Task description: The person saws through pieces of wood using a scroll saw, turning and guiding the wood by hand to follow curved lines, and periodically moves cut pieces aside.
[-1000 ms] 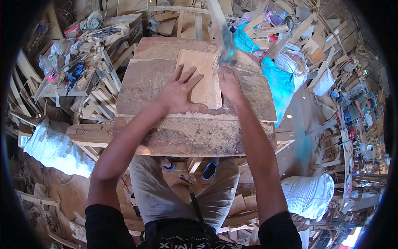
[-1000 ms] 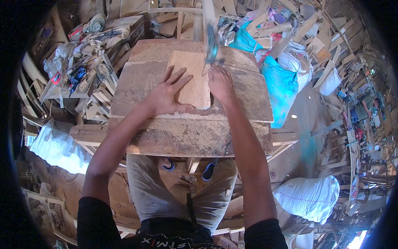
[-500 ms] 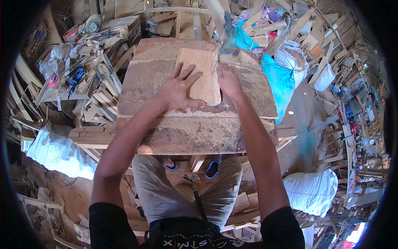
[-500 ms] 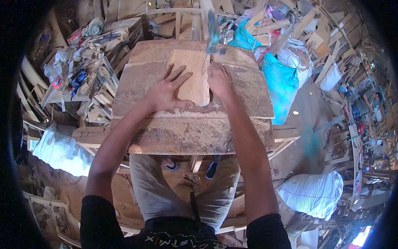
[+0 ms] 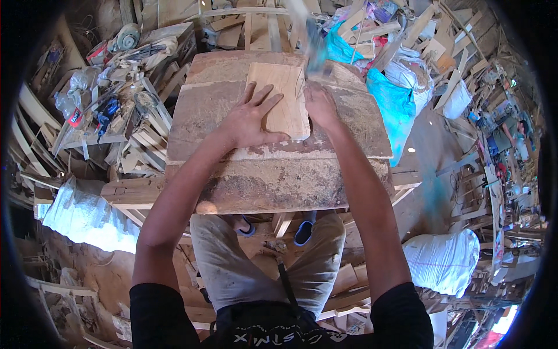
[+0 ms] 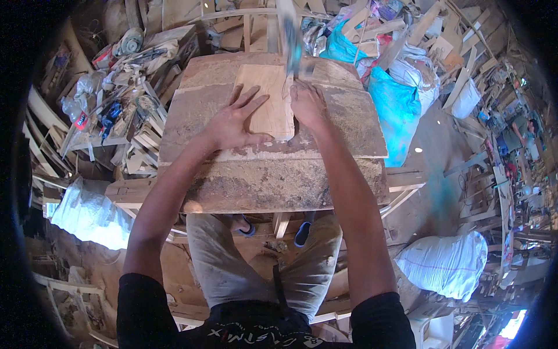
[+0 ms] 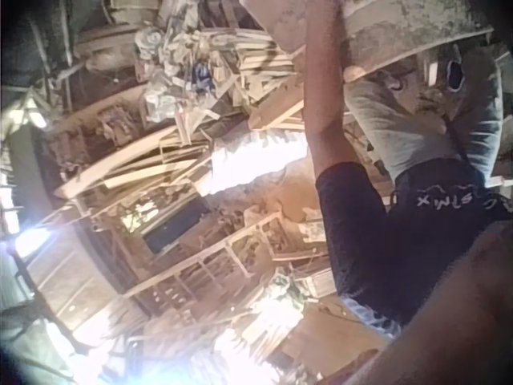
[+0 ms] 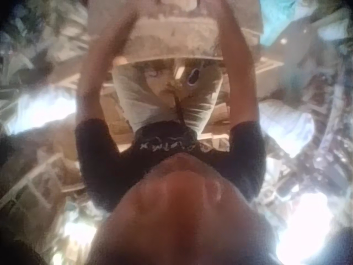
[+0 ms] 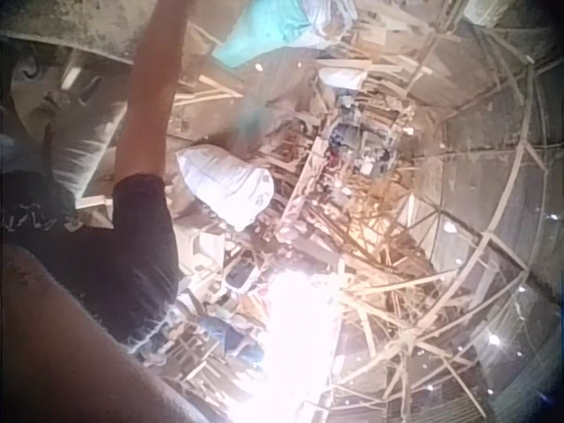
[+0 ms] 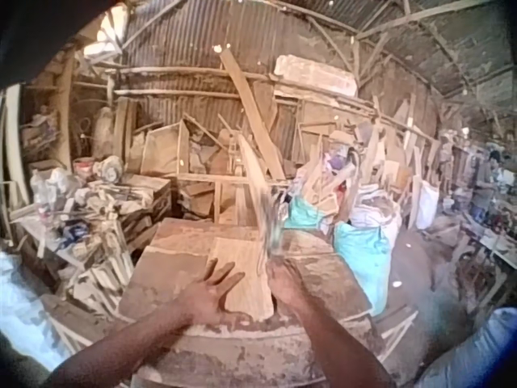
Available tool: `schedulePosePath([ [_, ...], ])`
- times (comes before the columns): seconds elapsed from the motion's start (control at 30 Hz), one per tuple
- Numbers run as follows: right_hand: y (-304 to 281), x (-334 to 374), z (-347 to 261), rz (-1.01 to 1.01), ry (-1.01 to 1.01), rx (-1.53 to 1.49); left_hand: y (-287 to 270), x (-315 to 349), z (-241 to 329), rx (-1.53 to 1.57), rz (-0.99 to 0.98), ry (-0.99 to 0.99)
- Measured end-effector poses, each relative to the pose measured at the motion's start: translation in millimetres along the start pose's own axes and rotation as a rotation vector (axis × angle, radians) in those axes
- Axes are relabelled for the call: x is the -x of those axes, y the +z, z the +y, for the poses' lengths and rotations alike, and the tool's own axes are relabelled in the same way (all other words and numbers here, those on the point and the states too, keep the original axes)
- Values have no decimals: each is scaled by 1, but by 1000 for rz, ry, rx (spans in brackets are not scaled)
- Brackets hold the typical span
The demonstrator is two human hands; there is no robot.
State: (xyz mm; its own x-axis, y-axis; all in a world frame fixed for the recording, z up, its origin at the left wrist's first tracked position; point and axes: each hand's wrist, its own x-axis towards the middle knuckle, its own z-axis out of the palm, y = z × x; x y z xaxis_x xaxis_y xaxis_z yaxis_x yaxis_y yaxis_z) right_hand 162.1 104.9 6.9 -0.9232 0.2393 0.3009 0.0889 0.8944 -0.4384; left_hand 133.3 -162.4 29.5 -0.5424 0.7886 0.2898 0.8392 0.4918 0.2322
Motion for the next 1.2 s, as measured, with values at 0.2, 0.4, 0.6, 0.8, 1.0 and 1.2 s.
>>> schedulePosePath([
  [0.2, 0, -1, -1, 44, -28, -8, 3, -4, -3, 1, 3, 11],
  [0.4, -9, 0, -13, -59, 83, 43, 3, -5, -5, 12, -14, -2],
  [0.6, -2, -4, -3, 36, -28, 21, 2, -8, -3, 10, 4, 11],
  [0.8, -2, -6, -5, 0, 32, 25, 1, -10, -7, 23, -16, 5],
  [1.0, 9, -8, 3, 166, -88, 23, 1, -14, -12, 21, -20, 15],
  [1.2, 4, -13, 3, -13, -5, 111, 0, -15, -14, 34, -40, 13],
])
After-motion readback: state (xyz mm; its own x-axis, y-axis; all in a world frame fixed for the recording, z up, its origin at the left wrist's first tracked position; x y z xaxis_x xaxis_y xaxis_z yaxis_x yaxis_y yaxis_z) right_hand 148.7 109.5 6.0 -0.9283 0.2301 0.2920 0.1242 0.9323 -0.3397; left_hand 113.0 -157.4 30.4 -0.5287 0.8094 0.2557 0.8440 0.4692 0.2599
